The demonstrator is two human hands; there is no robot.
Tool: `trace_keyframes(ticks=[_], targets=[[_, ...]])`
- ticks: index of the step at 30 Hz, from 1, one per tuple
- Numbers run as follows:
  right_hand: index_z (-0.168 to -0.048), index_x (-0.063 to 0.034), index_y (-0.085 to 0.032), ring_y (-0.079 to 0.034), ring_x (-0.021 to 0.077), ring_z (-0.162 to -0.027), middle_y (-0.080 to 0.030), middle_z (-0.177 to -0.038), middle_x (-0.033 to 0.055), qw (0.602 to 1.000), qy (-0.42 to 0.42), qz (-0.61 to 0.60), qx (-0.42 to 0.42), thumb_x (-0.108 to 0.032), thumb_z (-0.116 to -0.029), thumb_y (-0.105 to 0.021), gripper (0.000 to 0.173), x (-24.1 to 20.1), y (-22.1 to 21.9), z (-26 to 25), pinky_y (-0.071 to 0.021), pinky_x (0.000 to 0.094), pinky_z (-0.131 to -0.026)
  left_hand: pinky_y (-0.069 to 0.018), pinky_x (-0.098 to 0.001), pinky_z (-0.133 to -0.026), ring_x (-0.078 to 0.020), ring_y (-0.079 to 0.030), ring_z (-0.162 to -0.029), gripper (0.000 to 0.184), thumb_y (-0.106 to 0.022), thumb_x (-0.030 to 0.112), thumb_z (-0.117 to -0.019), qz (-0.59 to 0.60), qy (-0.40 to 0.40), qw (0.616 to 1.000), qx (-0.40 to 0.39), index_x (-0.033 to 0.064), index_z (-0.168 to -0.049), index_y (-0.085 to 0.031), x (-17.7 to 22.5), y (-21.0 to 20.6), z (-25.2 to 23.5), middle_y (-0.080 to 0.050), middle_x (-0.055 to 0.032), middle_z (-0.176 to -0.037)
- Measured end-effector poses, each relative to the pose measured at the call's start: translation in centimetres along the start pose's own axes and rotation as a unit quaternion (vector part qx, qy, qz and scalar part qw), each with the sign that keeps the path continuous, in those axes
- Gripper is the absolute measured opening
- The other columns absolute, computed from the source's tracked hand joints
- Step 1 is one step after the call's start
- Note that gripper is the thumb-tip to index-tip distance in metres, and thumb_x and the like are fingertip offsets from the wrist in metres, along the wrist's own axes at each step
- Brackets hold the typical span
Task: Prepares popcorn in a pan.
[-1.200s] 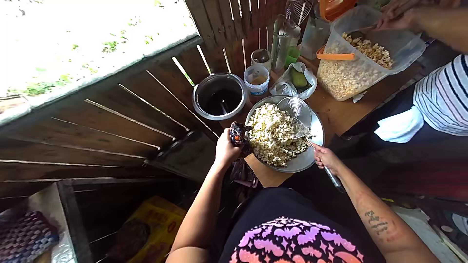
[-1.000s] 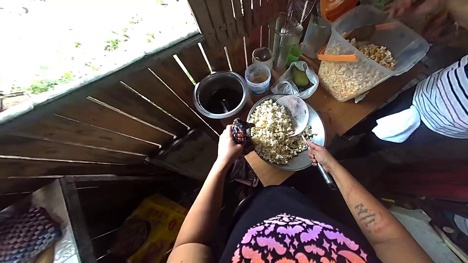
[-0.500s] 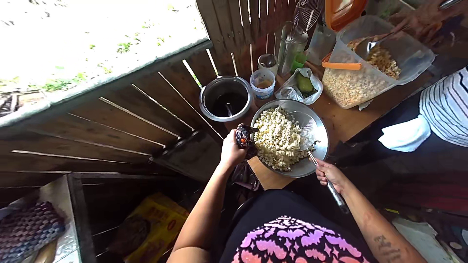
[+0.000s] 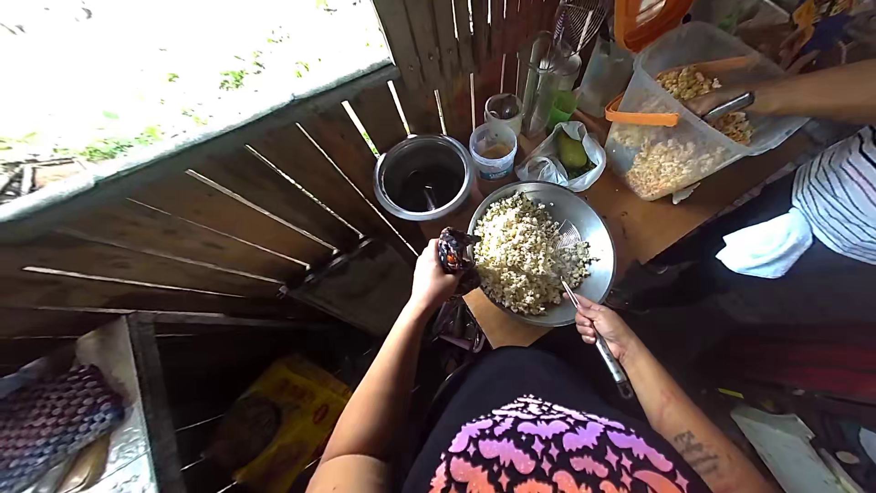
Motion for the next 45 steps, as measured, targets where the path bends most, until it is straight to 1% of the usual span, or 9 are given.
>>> trace_keyframes(ticks=[5, 9, 12, 17, 23, 32, 37, 40, 45], targets=[[-0.149, -0.0125, -0.045, -0.037, 0.0018, -0.042, -0.036, -0.059, -0.0092, 0.999, 0.025, -0.02, -0.01, -0.013, -0.1117, -0.029, 0.04, -0.3, 2.3, 1.8, -0.0337, 0.0174, -0.038, -0.0492, -0.0583, -0.102, -0.0363, -0.063, -0.118, 0.068, -0.084, 0.011, -0.0813, 0.021, 0.037, 0.999, -0.006, 0.0016, -0.139, -0.048, -1.9, -0.5, 0.0, -0.065, -0.0232, -0.124], [-0.149, -0.0114, -0.044, -0.036, 0.001, -0.042, -0.036, -0.059, -0.0096, 0.999, 0.032, -0.028, -0.002, -0.014, -0.1122, -0.027, 0.04, -0.8, 2.9, 3.2, -0.0335, 0.0163, -0.038, -0.0498, -0.0558, -0.103, -0.0337, -0.064, -0.118, 0.069, -0.084, 0.011, -0.0815, 0.039, 0.036, 0.999, 0.002, 0.0016, -0.14, -0.048, -2.4, -0.6, 0.3, -0.065, -0.0223, -0.124], [-0.148, -0.0105, -0.045, -0.037, 0.0009, -0.041, -0.037, -0.058, -0.0096, 0.998, 0.042, -0.039, 0.006, -0.013, -0.112, -0.028, 0.04, -0.7, 3.1, 3.3, -0.0347, 0.0161, -0.038, -0.0497, -0.0557, -0.103, -0.0335, -0.064, -0.118, 0.069, -0.083, 0.01, -0.0805, 0.051, 0.032, 0.998, 0.01, 0.0009, -0.139, -0.048, -2.6, -0.6, 0.3, -0.065, -0.0226, -0.124], [-0.148, -0.0102, -0.043, -0.037, 0.001, -0.041, -0.035, -0.058, -0.0098, 0.998, 0.046, -0.039, 0.018, -0.014, -0.1122, -0.027, 0.04, -0.3, 3.8, 3.4, -0.0347, 0.0164, -0.038, -0.0492, -0.0536, -0.104, -0.0325, -0.063, -0.12, 0.072, -0.083, 0.011, -0.0809, 0.037, 0.052, 0.998, 0.003, 0.0009, -0.142, -0.045, -3.2, -0.8, 0.5, -0.065, -0.0224, -0.125], [-0.152, -0.0072, -0.041, -0.036, 0.0029, -0.04, -0.035, -0.058, -0.0082, 0.996, 0.051, -0.023, 0.062, -0.011, -0.1121, -0.028, 0.042, -0.2, 5.0, 3.6, -0.0341, 0.0183, -0.037, -0.0475, -0.0525, -0.107, -0.0334, -0.061, -0.123, 0.073, -0.083, 0.011, -0.0812, 0.026, 0.072, 0.997, 0.002, -0.0007, -0.142, -0.045, -4.1, -1.2, 0.8, -0.062, -0.024, -0.13], [-0.152, -0.0073, -0.041, -0.035, 0.0019, -0.04, -0.035, -0.058, -0.0083, 0.996, 0.065, -0.05, 0.038, -0.011, -0.1117, -0.028, 0.043, -0.8, 4.5, 4.8, -0.0338, 0.0169, -0.037, -0.046, -0.0523, -0.109, -0.0341, -0.059, -0.127, 0.081, -0.083, 0.011, -0.08, 0.023, 0.082, 0.996, 0.005, -0.0006, -0.147, -0.04, -5.1, -1.4, 1.1, -0.06, -0.0242, -0.134], [-0.152, -0.0089, -0.042, -0.036, 0.0014, -0.04, -0.036, -0.058, -0.0087, 0.994, 0.093, -0.047, 0.045, -0.011, -0.1119, -0.028, 0.042, -1.8, 5.3, 5.2, -0.0344, 0.017, -0.037, -0.047, -0.0523, -0.108, -0.0335, -0.06, -0.126, 0.079, -0.084, 0.012, -0.08, 0.031, 0.093, 0.995, 0.007, 0.0007, -0.146, -0.041, -5.6, -1.4, 1.0, -0.061, -0.0238, -0.133], [-0.151, -0.0092, -0.044, -0.036, 0.0015, -0.04, -0.037, -0.057, -0.0083, 0.993, 0.105, -0.037, 0.05, -0.012, -0.1116, -0.029, 0.042, -2.5, 5.7, 5.8, -0.0343, 0.0168, -0.037, -0.047, -0.0515, -0.108, -0.0329, -0.06, -0.126, 0.08, -0.084, 0.012, -0.0794, 0.034, 0.091, 0.995, 0.008, 0.0009, -0.146, -0.041, -6.0, -1.5, 1.0, -0.061, -0.0234, -0.134], [-0.152, -0.0089, -0.043, -0.036, 0.0011, -0.039, -0.036, -0.056, -0.0088, 0.991, 0.117, -0.052, 0.034, -0.011, -0.1114, -0.028, 0.043, -3.1, 5.0, 6.9, -0.0346, 0.0164, -0.036, -0.0462, -0.0518, -0.109, -0.0337, -0.059, -0.127, 0.082, -0.085, 0.012, -0.0787, 0.03, 0.074, 0.997, 0.017, -0.0007, -0.146, -0.04, -5.8, -1.3, 1.2, -0.06, -0.0241, -0.134]])
Point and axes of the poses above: each hand's wrist, its own z-axis away from the middle knuckle, its own y-axis out of the back of the hand, x = y × z, the point moved 9 cm from there along -z, towards the middle knuckle
